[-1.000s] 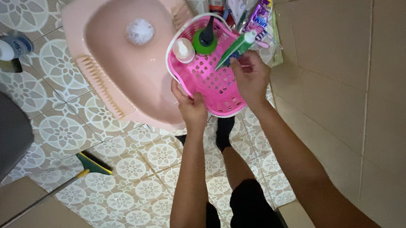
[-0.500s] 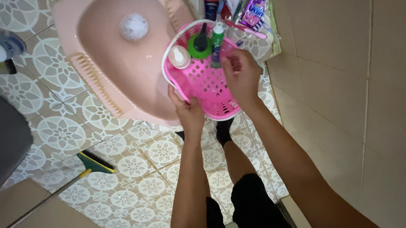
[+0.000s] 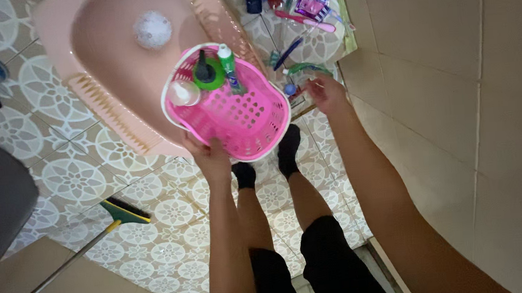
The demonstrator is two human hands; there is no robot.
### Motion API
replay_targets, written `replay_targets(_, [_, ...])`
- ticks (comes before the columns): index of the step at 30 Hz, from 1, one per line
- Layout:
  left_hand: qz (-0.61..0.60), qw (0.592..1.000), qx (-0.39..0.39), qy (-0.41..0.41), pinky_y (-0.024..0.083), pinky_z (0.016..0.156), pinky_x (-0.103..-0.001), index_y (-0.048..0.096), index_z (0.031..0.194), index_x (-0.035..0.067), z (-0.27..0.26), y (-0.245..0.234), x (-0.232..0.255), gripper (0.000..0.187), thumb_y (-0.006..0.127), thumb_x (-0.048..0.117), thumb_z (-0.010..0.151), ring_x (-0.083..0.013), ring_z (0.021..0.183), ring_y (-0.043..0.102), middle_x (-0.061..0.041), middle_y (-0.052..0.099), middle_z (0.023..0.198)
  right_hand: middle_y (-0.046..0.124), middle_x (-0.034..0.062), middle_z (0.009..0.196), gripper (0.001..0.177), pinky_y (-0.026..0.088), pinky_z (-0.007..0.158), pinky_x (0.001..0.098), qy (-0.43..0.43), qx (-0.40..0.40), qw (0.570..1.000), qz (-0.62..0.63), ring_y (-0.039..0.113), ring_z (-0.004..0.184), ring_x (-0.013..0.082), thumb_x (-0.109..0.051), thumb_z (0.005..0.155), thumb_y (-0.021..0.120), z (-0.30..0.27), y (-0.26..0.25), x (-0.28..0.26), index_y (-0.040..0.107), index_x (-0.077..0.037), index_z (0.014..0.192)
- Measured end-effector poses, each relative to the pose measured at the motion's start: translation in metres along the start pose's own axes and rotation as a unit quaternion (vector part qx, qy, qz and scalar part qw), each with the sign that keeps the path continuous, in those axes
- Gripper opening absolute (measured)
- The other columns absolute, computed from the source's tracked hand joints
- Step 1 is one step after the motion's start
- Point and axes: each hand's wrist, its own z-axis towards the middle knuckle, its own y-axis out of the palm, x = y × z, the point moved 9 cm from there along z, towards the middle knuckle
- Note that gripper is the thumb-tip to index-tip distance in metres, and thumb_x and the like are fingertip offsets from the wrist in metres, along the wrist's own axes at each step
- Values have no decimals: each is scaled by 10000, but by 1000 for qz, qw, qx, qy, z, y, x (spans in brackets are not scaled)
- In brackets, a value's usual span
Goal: The person scoops water from a large bucket into a pink basin using a pink scoop, then organizes toiletries into a pink basket. They use a squeegee to push water on the tiled floor toward the drain and continue scooping water to rinse the basin and floor.
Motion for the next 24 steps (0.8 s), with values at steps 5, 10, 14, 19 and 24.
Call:
replay_targets(5, [-16,999,-13,-39,483,650,-282,185,1601,69,6,-3,-21,684,456,-77,990,-168,826,607,-208,632,1234,595,204,944,460,508,616,464,-397,145,863,-277,612,777,370,54,720,735,-42,44,-36,509,-95,1092])
replay_targets(10, [-74,997,-33,9,561,843,-284,149,1602,60,6,0,-17,727,443,-121,962,-189,1080,665,-200,571,1374,575,227,1063,226,484,852,482,-519,131,575,-619,577,1011,413,-65,767,774,-106,111,-49,738,-114,985])
replay_targets(14, [-54,998,-39,22,552,937,-286,158,1616,70,3,3,-14,731,448,-126,975,-207,1200,641,-206,552,1425,685,168,976,154,512,819,459,-570,56,576,-584,653,927,362,-99,801,790,-98,109,-66,778,-77,953])
replay_targets(19, [-33,999,-34,-1,550,846,-274,152,1615,93,4,5,-12,741,446,-112,967,-165,1112,653,-167,576,1401,739,115,823,151,542,660,370,-563,124,650,-495,688,689,243,-108,851,794,-56,73,-100,757,-9,959])
replay_targets(24, [-33,999,-20,-21,531,760,-254,183,1620,97,7,6,-12,748,455,-109,954,-140,957,662,-167,643,1312,673,55,798,227,496,640,382,-331,54,863,-378,625,705,186,-143,929,767,20,68,-87,651,51,929])
